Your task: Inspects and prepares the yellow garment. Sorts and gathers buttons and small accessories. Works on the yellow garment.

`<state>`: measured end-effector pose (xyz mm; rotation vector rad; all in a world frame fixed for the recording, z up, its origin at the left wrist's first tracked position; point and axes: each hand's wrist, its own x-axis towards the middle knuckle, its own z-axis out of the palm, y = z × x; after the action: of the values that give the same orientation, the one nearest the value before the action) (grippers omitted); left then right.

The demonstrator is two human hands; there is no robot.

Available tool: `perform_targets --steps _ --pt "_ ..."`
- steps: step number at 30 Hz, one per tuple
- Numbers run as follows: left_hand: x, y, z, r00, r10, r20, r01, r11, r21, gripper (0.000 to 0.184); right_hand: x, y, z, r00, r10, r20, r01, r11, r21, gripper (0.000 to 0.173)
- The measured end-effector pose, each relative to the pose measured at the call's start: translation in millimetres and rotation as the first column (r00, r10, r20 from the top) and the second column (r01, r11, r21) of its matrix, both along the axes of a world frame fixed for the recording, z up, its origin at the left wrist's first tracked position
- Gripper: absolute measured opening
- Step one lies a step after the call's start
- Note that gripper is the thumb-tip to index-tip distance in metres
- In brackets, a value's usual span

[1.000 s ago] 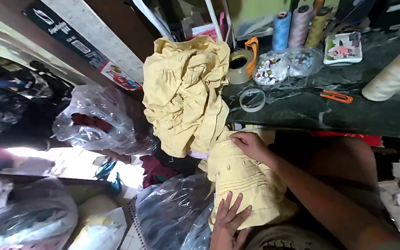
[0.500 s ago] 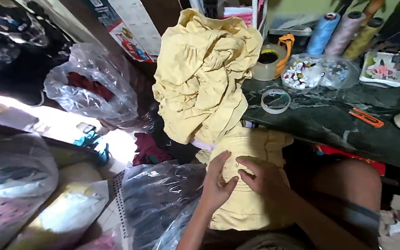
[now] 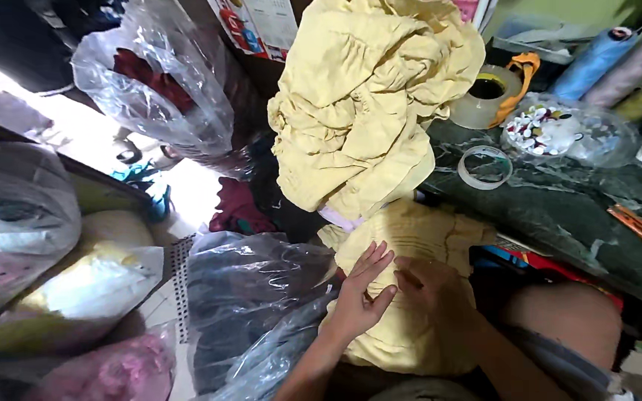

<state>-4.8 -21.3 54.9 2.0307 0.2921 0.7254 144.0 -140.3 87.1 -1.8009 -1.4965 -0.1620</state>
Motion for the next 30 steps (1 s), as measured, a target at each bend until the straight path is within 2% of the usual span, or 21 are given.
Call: perform_targets --steps 6,10,13,16,19,22,25,28,30 --pt "-0.7 0.6 1.3 1.0 0.005 0.007 -0.005 0.999 0.036 0.051 -1.9 2.5 4.8 0.997 0.057 0.053 -0.059 0.998 0.033 0.027" --pt "-4.8 2.7 -0.5 1.0 0.003 0.002 -0.003 1.0 0.031 0.051 -13.2 -8.6 -10.0 0.988 0.003 0.155 -0.006 1.0 0.024 0.027" --pt "-7.7 1.4 -4.4 0.999 0.036 0.023 -0.039 0.992 0.121 0.046 -11.8 -18.8 -13.9 0.985 -0.01 0.172 0.011 1.0 -0.007 0.031" --pt "-16.4 -0.2 -7.1 0.996 0.077 0.039 -0.085 0.956 0.281 0.034 -6.5 -31.2 -13.1 0.999 0.042 0.016 -0.042 0.999 0.023 0.031" --pt "-25.3 -3.0 -7.9 0.995 0.096 -0.01 -0.086 0.923 0.375 0.035 -1.5 -35.1 7.4 0.997 -0.012 -0.08 0.016 0.999 0.045 0.028" --pt "-27.5 -6.8 -8.7 0.993 0.114 -0.026 -0.093 0.903 0.419 0.035 3.2 -22.4 27.6 0.975 -0.05 -0.215 0.056 0.998 0.023 0.025" --pt "-25.4 -7.2 -6.5 0.99 0.138 -0.017 -0.116 0.885 0.451 0.034 3.5 -9.3 31.2 0.93 -0.012 -0.367 0.019 1.0 0.015 0.023" --pt "-24.9 -10.2 -4.2 0.986 0.164 0.003 -0.146 0.87 0.471 0.033 -2.8 -8.3 24.8 0.901 0.021 -0.434 -0.035 0.999 -0.024 0.022" --pt "-25.1 -10.5 -1.5 0.984 0.178 -0.021 -0.145 0.862 0.486 0.034 -6.3 -14.7 22.6 0.894 0.001 -0.449 -0.06 0.991 -0.117 0.021"
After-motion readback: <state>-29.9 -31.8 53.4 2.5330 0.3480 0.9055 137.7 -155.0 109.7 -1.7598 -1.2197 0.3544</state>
